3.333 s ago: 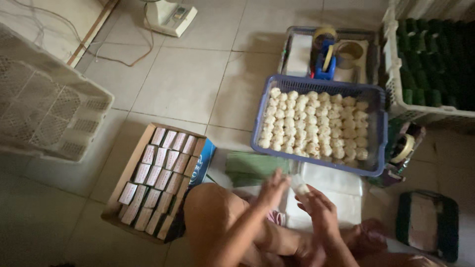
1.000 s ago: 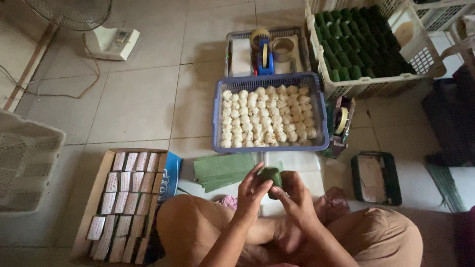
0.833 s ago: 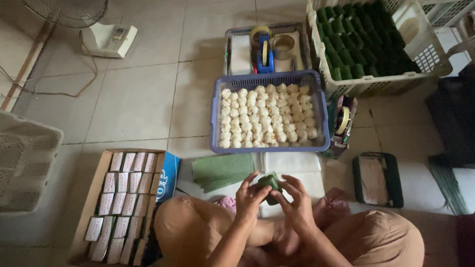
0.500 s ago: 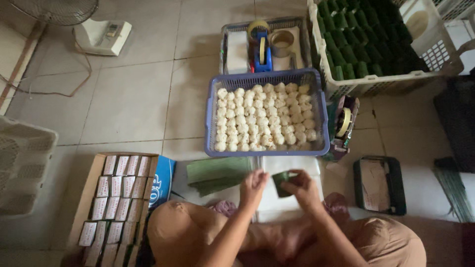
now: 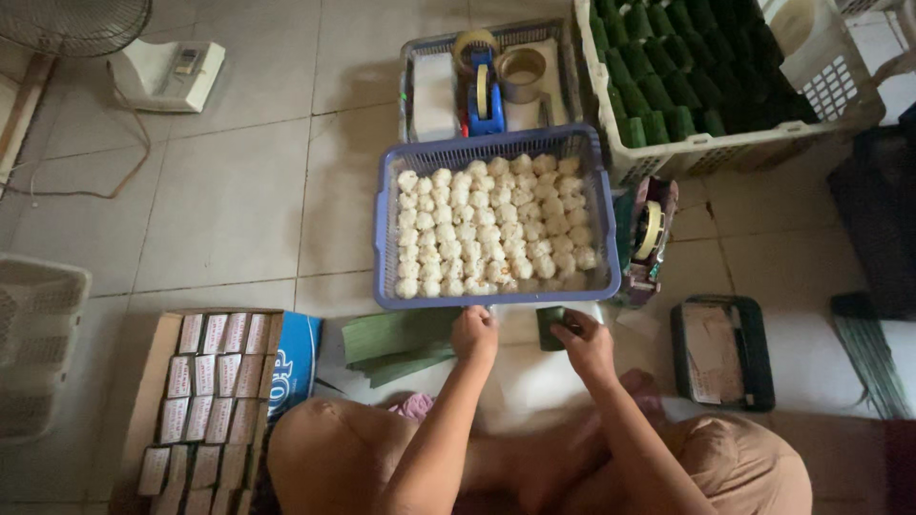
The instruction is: The person sits on the floor wrapping rice cakes in cut banana leaf pieces and placing the wrapped cakes into a cardboard box. They also open small plastic bags and put rice cakes into the bags, taking the cakes from a blue tray.
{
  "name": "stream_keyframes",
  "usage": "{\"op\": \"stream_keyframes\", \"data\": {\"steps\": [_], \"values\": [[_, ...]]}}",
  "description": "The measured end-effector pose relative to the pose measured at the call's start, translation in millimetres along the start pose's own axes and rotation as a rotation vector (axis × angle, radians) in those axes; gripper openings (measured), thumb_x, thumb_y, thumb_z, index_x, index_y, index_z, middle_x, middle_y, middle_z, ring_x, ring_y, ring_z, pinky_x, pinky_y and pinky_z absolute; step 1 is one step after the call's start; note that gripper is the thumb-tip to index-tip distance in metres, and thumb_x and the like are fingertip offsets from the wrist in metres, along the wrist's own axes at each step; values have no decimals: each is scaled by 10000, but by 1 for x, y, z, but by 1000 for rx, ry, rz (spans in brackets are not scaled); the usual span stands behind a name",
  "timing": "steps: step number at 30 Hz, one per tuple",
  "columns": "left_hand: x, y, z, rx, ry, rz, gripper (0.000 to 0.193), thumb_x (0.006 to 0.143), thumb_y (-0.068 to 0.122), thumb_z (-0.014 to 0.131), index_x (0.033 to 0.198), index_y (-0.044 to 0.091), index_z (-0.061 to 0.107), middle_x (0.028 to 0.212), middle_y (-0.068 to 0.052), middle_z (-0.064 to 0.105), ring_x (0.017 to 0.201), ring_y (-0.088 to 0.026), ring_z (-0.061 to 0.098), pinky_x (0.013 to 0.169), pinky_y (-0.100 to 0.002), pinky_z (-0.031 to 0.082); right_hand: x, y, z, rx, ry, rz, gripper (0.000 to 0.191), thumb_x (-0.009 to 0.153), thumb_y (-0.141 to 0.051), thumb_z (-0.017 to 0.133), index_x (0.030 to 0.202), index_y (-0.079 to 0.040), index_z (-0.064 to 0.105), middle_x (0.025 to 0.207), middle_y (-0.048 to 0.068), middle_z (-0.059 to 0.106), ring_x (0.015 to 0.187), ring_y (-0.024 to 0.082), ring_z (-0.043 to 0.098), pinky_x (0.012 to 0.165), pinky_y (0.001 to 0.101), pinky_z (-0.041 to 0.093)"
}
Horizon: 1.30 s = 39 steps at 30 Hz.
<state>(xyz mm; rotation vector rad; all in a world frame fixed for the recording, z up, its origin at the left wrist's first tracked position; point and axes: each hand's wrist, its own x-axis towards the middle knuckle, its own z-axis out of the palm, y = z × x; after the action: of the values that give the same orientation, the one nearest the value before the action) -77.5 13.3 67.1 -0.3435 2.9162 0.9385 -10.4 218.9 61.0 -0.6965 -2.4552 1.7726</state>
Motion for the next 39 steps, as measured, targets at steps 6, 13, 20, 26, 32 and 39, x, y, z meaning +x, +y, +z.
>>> {"op": "stream_keyframes", "data": {"steps": [6,13,20,26,32,39], "values": [[-3,2,-6,-146,17,71,304,693,330,854,788,91,693,858,-131,748,830,-364,719,750,-468,574,-8,-17,16,109,-2,-89,447,802,-139,799,1211,9,694,1054,146,785,946,202,757,834,328,588],[-9,8,-24,-84,29,86,60,863,201,708,874,160,751,873,-141,749,852,-367,715,744,-484,560,-5,-30,19,-88,80,-68,471,793,-224,806,1197,-1,712,1048,162,779,929,232,760,841,347,585],[-3,-5,-39,-326,94,45,565,782,380,875,1101,-10,619,1073,-247,678,988,-395,669,848,-471,541,-4,-52,25,-291,101,-162,430,753,-272,815,1102,-27,753,1007,200,741,935,359,726,851,432,571],[-6,23,-33,-92,-25,-67,791,680,426,913,1265,13,576,1213,-226,671,1141,-381,640,966,-455,520,-10,-64,27,-390,0,-192,374,802,-273,782,1132,-98,768,1060,187,746,1010,379,713,900,440,567],[-18,31,-38,76,-212,4,469,835,364,817,1199,109,665,1260,-146,712,1203,-349,655,1014,-482,519,-10,-72,27,-398,35,-241,453,742,-236,801,1170,-100,745,1074,188,736,1001,368,707,901,430,561],[-9,29,-23,37,-171,-170,663,750,297,917,1237,75,527,1084,-195,704,1030,-385,683,863,-484,551,-10,-77,23,-379,-19,-199,412,774,-267,804,1145,-93,760,1061,166,766,981,327,739,886,412,575]]}}
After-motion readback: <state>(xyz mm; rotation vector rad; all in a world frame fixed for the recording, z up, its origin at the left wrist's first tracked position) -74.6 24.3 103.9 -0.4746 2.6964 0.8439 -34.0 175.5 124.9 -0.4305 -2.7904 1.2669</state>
